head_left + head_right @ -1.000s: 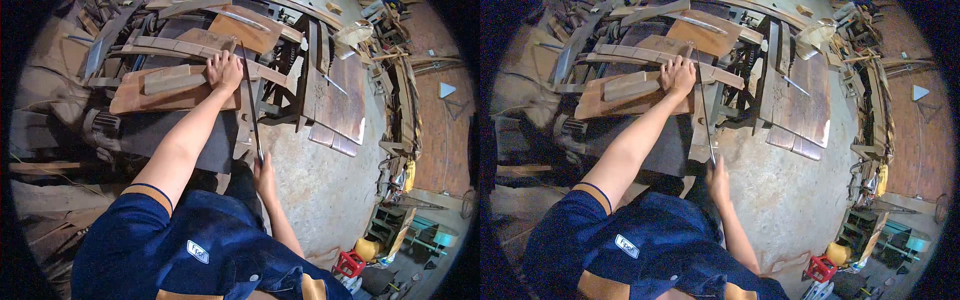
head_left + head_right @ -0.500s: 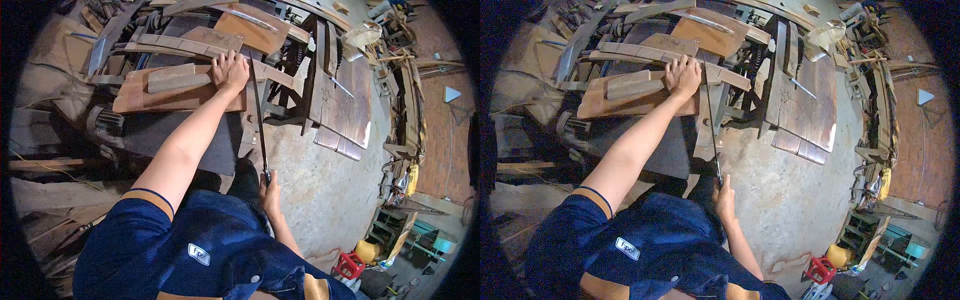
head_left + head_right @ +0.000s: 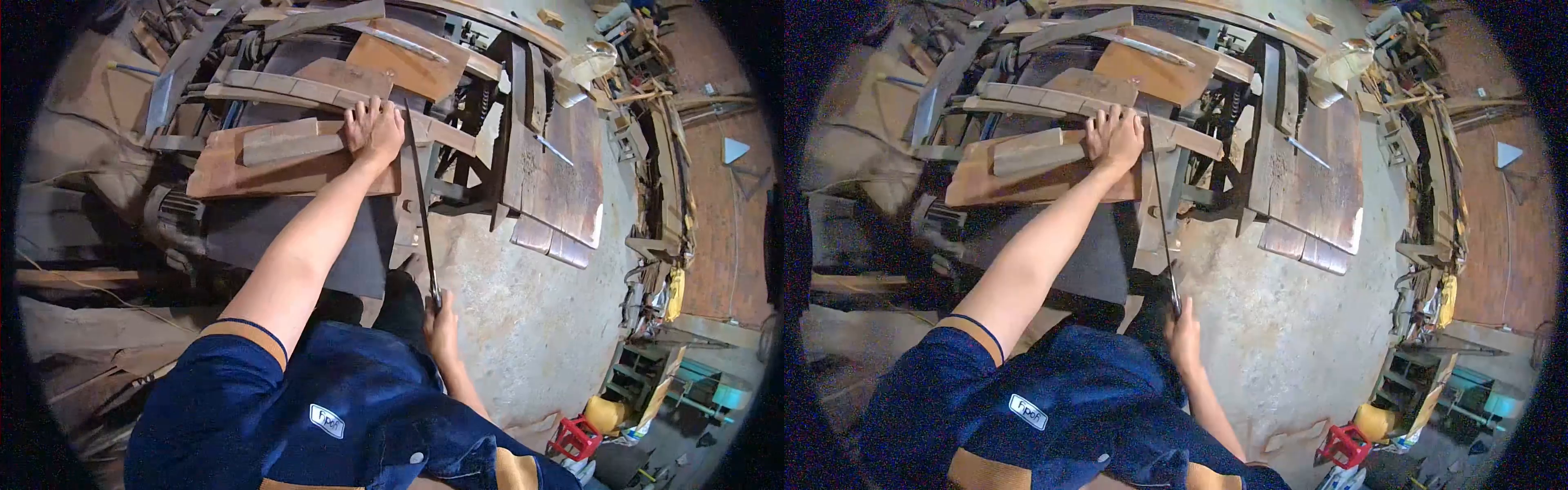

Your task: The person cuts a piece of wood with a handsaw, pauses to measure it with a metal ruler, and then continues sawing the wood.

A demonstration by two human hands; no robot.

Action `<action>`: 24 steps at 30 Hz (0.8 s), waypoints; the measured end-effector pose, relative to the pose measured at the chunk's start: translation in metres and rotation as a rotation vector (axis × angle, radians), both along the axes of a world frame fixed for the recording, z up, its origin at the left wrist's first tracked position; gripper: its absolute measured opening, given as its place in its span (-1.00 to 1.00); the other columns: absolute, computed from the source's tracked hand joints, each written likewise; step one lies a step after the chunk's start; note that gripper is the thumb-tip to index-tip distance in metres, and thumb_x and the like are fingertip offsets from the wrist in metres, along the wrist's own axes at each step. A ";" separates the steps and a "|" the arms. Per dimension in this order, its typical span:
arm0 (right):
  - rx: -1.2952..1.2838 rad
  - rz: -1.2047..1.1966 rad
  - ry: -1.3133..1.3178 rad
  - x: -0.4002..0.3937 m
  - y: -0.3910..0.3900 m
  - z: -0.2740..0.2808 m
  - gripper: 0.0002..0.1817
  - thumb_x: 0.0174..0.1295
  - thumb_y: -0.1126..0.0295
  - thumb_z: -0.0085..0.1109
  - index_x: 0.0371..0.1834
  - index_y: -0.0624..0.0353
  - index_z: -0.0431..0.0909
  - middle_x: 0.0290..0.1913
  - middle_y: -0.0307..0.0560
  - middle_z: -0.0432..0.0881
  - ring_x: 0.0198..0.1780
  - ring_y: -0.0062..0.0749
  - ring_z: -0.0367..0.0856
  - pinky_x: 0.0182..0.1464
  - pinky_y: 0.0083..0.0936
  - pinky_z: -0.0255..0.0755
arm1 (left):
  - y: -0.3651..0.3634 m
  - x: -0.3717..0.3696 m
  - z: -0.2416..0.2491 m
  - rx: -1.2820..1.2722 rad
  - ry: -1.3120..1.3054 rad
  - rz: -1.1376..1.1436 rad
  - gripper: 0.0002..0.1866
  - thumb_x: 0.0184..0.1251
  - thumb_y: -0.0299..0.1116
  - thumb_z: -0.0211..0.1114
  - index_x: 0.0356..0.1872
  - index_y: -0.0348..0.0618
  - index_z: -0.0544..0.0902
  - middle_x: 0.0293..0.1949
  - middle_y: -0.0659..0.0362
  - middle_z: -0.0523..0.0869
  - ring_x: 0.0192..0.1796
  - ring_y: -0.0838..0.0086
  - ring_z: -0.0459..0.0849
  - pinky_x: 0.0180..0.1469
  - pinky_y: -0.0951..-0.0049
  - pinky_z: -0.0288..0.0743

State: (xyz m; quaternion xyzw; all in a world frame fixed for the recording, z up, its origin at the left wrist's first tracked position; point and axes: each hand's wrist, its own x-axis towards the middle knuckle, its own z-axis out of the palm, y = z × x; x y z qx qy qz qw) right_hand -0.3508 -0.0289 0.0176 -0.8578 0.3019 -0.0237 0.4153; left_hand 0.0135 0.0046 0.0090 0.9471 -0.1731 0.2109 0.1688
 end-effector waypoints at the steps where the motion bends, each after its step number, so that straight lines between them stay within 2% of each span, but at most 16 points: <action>1: 0.032 -0.004 0.025 -0.004 0.000 0.000 -0.76 0.46 0.38 0.11 0.05 0.23 0.35 -0.38 0.41 0.59 -0.28 0.43 0.63 -0.35 -0.01 0.41 | 0.001 -0.001 0.002 0.003 0.009 0.006 -0.74 0.43 -0.13 0.11 -0.17 -0.04 0.68 -0.08 0.10 0.61 0.04 0.17 0.54 0.15 0.06 0.29; 2: 0.062 -0.016 0.050 -0.005 0.001 0.003 -0.77 0.46 0.37 0.11 0.02 0.24 0.34 -0.40 0.39 0.58 -0.29 0.42 0.63 -0.36 -0.01 0.40 | 0.000 -0.002 0.003 0.005 0.017 0.005 -0.73 0.41 -0.13 0.12 -0.17 -0.06 0.68 -0.08 0.11 0.61 0.06 0.18 0.54 0.17 0.07 0.29; 3: -0.019 0.018 0.095 0.010 -0.003 -0.004 -0.76 0.47 0.38 0.10 0.03 0.27 0.33 -0.41 0.39 0.58 -0.28 0.45 0.61 -0.38 -0.03 0.39 | -0.001 -0.002 0.002 0.003 0.014 -0.002 -0.73 0.41 -0.13 0.12 -0.17 -0.06 0.68 -0.08 0.11 0.61 0.06 0.18 0.54 0.17 0.07 0.29; 5: -0.080 0.101 -0.089 0.067 -0.018 -0.019 -0.60 0.43 0.42 0.10 0.24 0.32 0.27 -0.43 0.47 0.59 -0.37 0.46 0.60 -0.39 0.10 0.40 | -0.002 -0.002 -0.001 -0.034 -0.042 -0.003 -0.74 0.41 -0.14 0.12 -0.18 -0.04 0.68 -0.08 0.10 0.61 0.05 0.17 0.54 0.16 0.06 0.29; 7: -0.073 0.105 -0.300 0.134 -0.024 -0.010 -0.77 0.49 0.37 0.05 0.01 0.30 0.31 -0.35 0.47 0.58 -0.24 0.53 0.54 -0.34 0.07 0.39 | 0.000 0.000 -0.001 -0.041 -0.045 -0.015 -0.75 0.41 -0.14 0.13 -0.18 -0.04 0.68 -0.10 0.10 0.61 0.04 0.15 0.54 0.13 0.05 0.29; 9: -0.063 0.067 -0.169 0.169 -0.026 -0.004 -0.76 0.49 0.36 0.05 0.02 0.30 0.32 -0.32 0.50 0.57 -0.24 0.55 0.54 -0.31 0.11 0.38 | -0.001 0.001 -0.003 -0.032 -0.020 0.003 -0.75 0.41 -0.13 0.13 -0.18 -0.03 0.67 -0.11 0.09 0.61 0.02 0.13 0.54 0.11 0.05 0.30; 10: -0.058 0.064 -0.158 0.159 -0.023 -0.003 -0.76 0.49 0.36 0.05 0.02 0.30 0.32 -0.32 0.50 0.57 -0.24 0.55 0.54 -0.31 0.11 0.38 | -0.001 -0.002 -0.003 -0.027 -0.010 0.001 -0.75 0.41 -0.13 0.13 -0.18 -0.03 0.67 -0.11 0.09 0.61 0.02 0.13 0.54 0.11 0.05 0.30; 12: -0.097 0.075 -0.340 0.133 -0.015 0.003 -0.76 0.49 0.36 0.05 0.02 0.30 0.32 -0.33 0.50 0.56 -0.23 0.54 0.55 -0.29 0.10 0.37 | 0.000 0.002 -0.002 -0.010 -0.036 -0.003 -0.74 0.42 -0.12 0.12 -0.18 -0.03 0.67 -0.12 0.10 0.61 0.01 0.15 0.55 0.10 0.05 0.30; 13: 0.019 0.015 -0.161 0.105 -0.009 0.002 -0.77 0.50 0.36 0.04 0.04 0.27 0.33 -0.36 0.50 0.55 -0.27 0.53 0.55 -0.31 0.08 0.37 | -0.001 0.004 -0.007 -0.016 -0.064 0.004 -0.73 0.42 -0.11 0.11 -0.18 -0.03 0.68 -0.13 0.09 0.62 0.01 0.15 0.56 0.09 0.05 0.31; 14: -0.074 0.061 -0.128 0.063 -0.009 -0.030 -0.75 0.50 0.35 0.05 0.09 0.24 0.32 -0.40 0.46 0.54 -0.32 0.50 0.54 -0.35 0.05 0.36 | -0.002 0.004 -0.005 -0.022 -0.063 0.009 -0.73 0.42 -0.11 0.11 -0.18 -0.03 0.68 -0.13 0.09 0.62 0.01 0.15 0.56 0.09 0.05 0.31; 15: 0.076 -0.007 -0.099 0.035 0.001 -0.009 -0.75 0.49 0.36 0.07 0.08 0.22 0.31 -0.42 0.44 0.54 -0.32 0.49 0.54 -0.39 0.02 0.36 | -0.002 0.002 -0.002 -0.020 -0.031 -0.004 -0.73 0.43 -0.12 0.11 -0.18 -0.03 0.68 -0.12 0.09 0.62 0.01 0.15 0.56 0.10 0.05 0.30; 17: 0.042 -0.017 -0.009 -0.020 0.008 -0.008 -0.79 0.48 0.39 0.08 0.01 0.23 0.31 -0.44 0.41 0.53 -0.39 0.43 0.54 -0.41 -0.01 0.36 | 0.000 0.001 0.001 0.017 0.033 -0.010 -0.72 0.43 -0.12 0.11 -0.17 -0.03 0.70 -0.09 0.09 0.63 0.02 0.16 0.55 0.10 0.05 0.29; 18: 0.044 -0.012 -0.011 -0.019 0.004 -0.008 -0.79 0.48 0.39 0.08 0.01 0.23 0.31 -0.44 0.41 0.53 -0.39 0.43 0.54 -0.41 -0.01 0.36 | 0.002 0.003 -0.001 0.019 0.031 -0.005 -0.72 0.43 -0.12 0.11 -0.17 -0.03 0.70 -0.09 0.09 0.63 0.02 0.16 0.55 0.10 0.05 0.29; 20: 0.110 0.000 0.095 -0.016 0.000 -0.008 -0.83 0.48 0.42 0.07 -0.04 0.23 0.32 -0.45 0.38 0.52 -0.49 0.28 0.48 -0.42 -0.03 0.34 | 0.000 0.001 -0.001 0.023 -0.004 -0.007 -0.72 0.44 -0.11 0.10 -0.16 -0.02 0.70 -0.09 0.10 0.63 0.01 0.16 0.55 0.09 0.05 0.29; 21: 0.078 0.024 -0.038 0.005 -0.005 -0.017 -0.84 0.48 0.44 0.06 -0.04 0.24 0.31 -0.45 0.36 0.52 -0.50 0.30 0.47 -0.44 -0.05 0.32 | 0.000 0.000 0.000 -0.018 -0.005 -0.026 -0.72 0.45 -0.12 0.09 -0.16 -0.02 0.70 -0.09 0.10 0.62 0.01 0.15 0.55 0.08 0.06 0.30; 24: -0.053 0.081 -0.230 0.107 -0.021 -0.029 -0.82 0.49 0.39 0.03 -0.02 0.25 0.32 -0.38 0.41 0.59 -0.28 0.47 0.57 -0.39 0.10 0.34 | 0.001 0.001 -0.002 0.018 -0.035 -0.024 -0.72 0.45 -0.12 0.09 -0.17 -0.02 0.69 -0.09 0.09 0.62 0.01 0.15 0.55 0.08 0.06 0.30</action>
